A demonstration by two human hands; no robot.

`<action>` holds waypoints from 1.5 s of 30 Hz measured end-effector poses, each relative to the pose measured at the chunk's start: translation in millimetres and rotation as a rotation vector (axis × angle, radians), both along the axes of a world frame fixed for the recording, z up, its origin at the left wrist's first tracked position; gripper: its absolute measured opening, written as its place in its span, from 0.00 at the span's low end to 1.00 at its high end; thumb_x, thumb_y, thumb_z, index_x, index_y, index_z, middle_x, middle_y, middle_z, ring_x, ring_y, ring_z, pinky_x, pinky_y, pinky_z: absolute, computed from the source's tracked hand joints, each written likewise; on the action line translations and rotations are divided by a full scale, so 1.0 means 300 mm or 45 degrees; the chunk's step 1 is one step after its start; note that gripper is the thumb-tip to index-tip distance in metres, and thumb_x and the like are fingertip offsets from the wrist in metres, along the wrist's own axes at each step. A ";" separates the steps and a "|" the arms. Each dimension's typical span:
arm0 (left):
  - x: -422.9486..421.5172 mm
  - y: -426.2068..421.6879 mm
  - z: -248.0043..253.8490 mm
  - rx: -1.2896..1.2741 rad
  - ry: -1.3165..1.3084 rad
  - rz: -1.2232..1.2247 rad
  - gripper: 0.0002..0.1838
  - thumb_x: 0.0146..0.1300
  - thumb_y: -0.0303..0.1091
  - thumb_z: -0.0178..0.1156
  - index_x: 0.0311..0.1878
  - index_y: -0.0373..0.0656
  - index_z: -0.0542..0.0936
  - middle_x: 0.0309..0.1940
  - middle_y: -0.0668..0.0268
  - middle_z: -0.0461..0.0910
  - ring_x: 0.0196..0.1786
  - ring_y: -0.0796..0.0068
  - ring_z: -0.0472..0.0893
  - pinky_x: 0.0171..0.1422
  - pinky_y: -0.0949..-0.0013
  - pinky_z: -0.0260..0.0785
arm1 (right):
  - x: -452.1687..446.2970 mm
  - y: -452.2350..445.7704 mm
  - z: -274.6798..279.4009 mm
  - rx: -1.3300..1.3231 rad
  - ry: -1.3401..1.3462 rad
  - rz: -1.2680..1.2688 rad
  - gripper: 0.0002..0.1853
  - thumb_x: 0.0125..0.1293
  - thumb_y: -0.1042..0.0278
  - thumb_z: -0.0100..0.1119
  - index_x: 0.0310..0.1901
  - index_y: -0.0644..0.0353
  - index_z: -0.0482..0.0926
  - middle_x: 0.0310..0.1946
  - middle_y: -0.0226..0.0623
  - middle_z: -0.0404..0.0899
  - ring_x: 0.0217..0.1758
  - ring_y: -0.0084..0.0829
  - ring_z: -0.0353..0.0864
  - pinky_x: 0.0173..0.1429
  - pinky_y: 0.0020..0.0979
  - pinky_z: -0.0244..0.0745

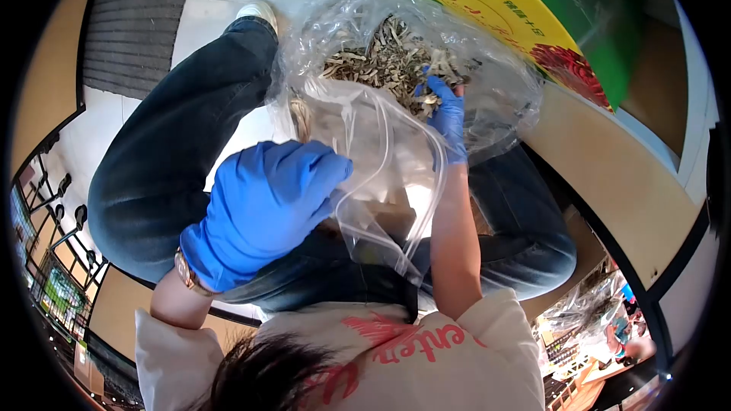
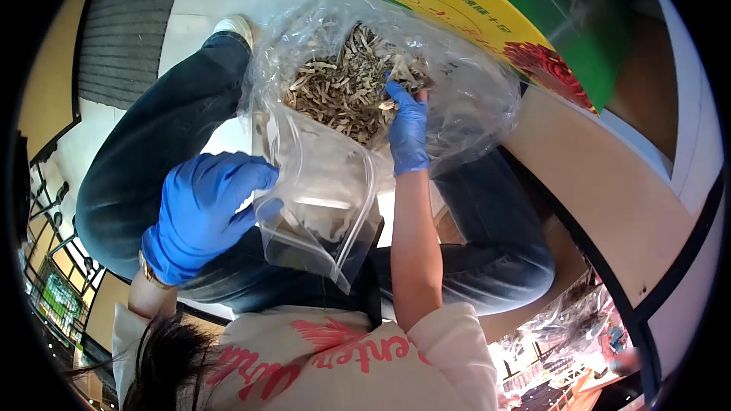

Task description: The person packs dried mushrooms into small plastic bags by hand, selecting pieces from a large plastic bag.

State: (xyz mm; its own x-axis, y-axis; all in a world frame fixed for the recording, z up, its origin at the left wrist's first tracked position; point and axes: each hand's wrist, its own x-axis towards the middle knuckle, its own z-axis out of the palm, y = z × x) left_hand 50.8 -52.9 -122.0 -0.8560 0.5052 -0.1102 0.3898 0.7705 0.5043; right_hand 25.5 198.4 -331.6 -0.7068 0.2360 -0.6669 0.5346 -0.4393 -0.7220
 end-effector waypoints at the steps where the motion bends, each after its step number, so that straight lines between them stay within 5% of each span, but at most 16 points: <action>1: 0.003 0.004 0.000 -0.001 0.013 0.000 0.13 0.49 0.41 0.65 0.37 0.49 0.78 0.32 0.71 0.78 0.28 0.68 0.76 0.33 0.66 0.68 | 0.001 0.006 0.033 0.013 0.106 -0.089 0.23 0.54 0.77 0.62 0.53 0.58 0.72 0.44 0.34 0.78 0.42 0.26 0.78 0.45 0.28 0.73; 3: 0.009 0.012 -0.002 -0.002 0.018 -0.004 0.14 0.49 0.41 0.65 0.38 0.49 0.78 0.32 0.70 0.78 0.29 0.67 0.76 0.34 0.66 0.69 | -0.004 0.006 0.148 -0.002 0.315 -0.245 0.21 0.55 0.76 0.61 0.52 0.56 0.72 0.41 0.36 0.80 0.32 0.27 0.79 0.31 0.26 0.76; 8: 0.014 0.026 -0.010 -0.004 0.057 -0.017 0.14 0.49 0.42 0.65 0.38 0.49 0.77 0.29 0.68 0.76 0.29 0.64 0.76 0.34 0.65 0.69 | 0.044 -0.010 0.489 0.300 0.622 -0.457 0.21 0.60 0.71 0.57 0.56 0.59 0.69 0.43 0.38 0.78 0.33 0.25 0.79 0.23 0.17 0.70; 10: 0.014 0.036 -0.003 0.010 0.063 -0.017 0.14 0.49 0.42 0.65 0.37 0.49 0.76 0.29 0.68 0.76 0.29 0.64 0.76 0.34 0.65 0.69 | 0.099 -0.007 0.608 0.331 0.562 -0.451 0.27 0.62 0.67 0.55 0.61 0.67 0.63 0.51 0.43 0.74 0.42 0.31 0.78 0.36 0.24 0.76; 14: 0.023 0.048 -0.009 -0.038 0.074 -0.008 0.14 0.48 0.41 0.65 0.38 0.50 0.75 0.29 0.70 0.76 0.29 0.66 0.76 0.34 0.66 0.69 | 0.137 -0.042 0.758 -0.053 0.878 -0.459 0.29 0.62 0.66 0.54 0.63 0.67 0.61 0.59 0.46 0.69 0.48 0.35 0.75 0.52 0.35 0.73; 16: 0.024 0.047 -0.010 -0.040 0.066 -0.021 0.15 0.48 0.40 0.66 0.38 0.51 0.75 0.30 0.71 0.77 0.29 0.66 0.77 0.34 0.66 0.70 | 0.151 -0.066 0.780 -0.307 0.998 -0.429 0.29 0.62 0.66 0.54 0.63 0.67 0.60 0.61 0.47 0.67 0.49 0.36 0.74 0.55 0.37 0.71; 18: 0.024 0.048 -0.011 -0.045 0.053 -0.018 0.15 0.48 0.40 0.66 0.38 0.51 0.75 0.31 0.71 0.77 0.30 0.66 0.77 0.34 0.66 0.70 | 0.165 -0.122 0.789 -0.109 0.885 -0.462 0.29 0.62 0.73 0.51 0.66 0.59 0.58 0.56 0.44 0.69 0.48 0.32 0.76 0.49 0.33 0.76; 22: 0.026 0.051 -0.005 -0.030 0.059 -0.011 0.16 0.47 0.40 0.67 0.39 0.51 0.74 0.32 0.72 0.78 0.31 0.66 0.78 0.34 0.67 0.70 | 0.199 -0.176 0.709 0.462 0.735 -0.285 0.33 0.48 0.87 0.62 0.59 0.62 0.65 0.59 0.41 0.67 0.53 0.32 0.74 0.56 0.34 0.73; 29: 0.029 0.046 -0.010 -0.050 0.082 -0.034 0.15 0.47 0.40 0.67 0.38 0.52 0.74 0.33 0.72 0.78 0.31 0.67 0.79 0.33 0.67 0.71 | 0.210 -0.114 0.674 0.789 1.189 0.459 0.23 0.48 0.85 0.60 0.50 0.64 0.73 0.55 0.44 0.70 0.60 0.40 0.69 0.63 0.40 0.66; 33: 0.029 0.042 -0.016 -0.073 0.086 -0.033 0.16 0.47 0.41 0.66 0.39 0.53 0.75 0.33 0.71 0.78 0.31 0.67 0.79 0.34 0.66 0.71 | 0.209 -0.107 0.729 0.885 1.148 0.694 0.15 0.50 0.83 0.56 0.42 0.66 0.80 0.44 0.47 0.80 0.56 0.44 0.74 0.62 0.39 0.66; 37: 0.037 0.045 -0.011 -0.144 0.139 -0.025 0.16 0.48 0.42 0.66 0.39 0.54 0.75 0.33 0.73 0.78 0.32 0.69 0.78 0.35 0.68 0.70 | 0.181 -0.061 0.802 0.947 0.955 1.080 0.19 0.48 0.86 0.50 0.44 0.68 0.81 0.48 0.53 0.78 0.54 0.39 0.78 0.58 0.33 0.71; 41: 0.033 0.048 -0.006 -0.128 0.161 -0.058 0.15 0.48 0.43 0.65 0.39 0.54 0.75 0.33 0.73 0.77 0.32 0.70 0.77 0.35 0.68 0.70 | 0.171 0.015 0.816 1.028 0.954 0.941 0.14 0.56 0.86 0.47 0.41 0.69 0.80 0.42 0.49 0.81 0.48 0.40 0.82 0.45 0.33 0.78; 42: 0.033 0.049 -0.007 -0.114 0.145 -0.061 0.14 0.49 0.43 0.65 0.39 0.54 0.75 0.32 0.74 0.76 0.31 0.71 0.77 0.34 0.68 0.69 | 0.167 0.030 0.813 0.952 0.879 0.790 0.10 0.61 0.83 0.47 0.40 0.70 0.79 0.41 0.45 0.82 0.43 0.35 0.82 0.39 0.31 0.78; 45: 0.036 0.047 0.003 -0.117 0.100 -0.078 0.14 0.49 0.43 0.65 0.39 0.54 0.75 0.31 0.74 0.75 0.30 0.71 0.76 0.33 0.67 0.68 | 0.087 0.073 0.741 0.880 0.618 0.439 0.08 0.62 0.78 0.53 0.41 0.70 0.79 0.39 0.42 0.82 0.35 0.25 0.79 0.39 0.24 0.74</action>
State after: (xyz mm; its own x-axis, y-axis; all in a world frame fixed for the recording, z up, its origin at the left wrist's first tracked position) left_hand 61.5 -38.8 -121.1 -0.8317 0.5475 -0.0920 0.4731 0.7857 0.3986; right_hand 51.6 220.1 -109.5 -0.9783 0.1960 -0.0667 0.1250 0.3025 -0.9449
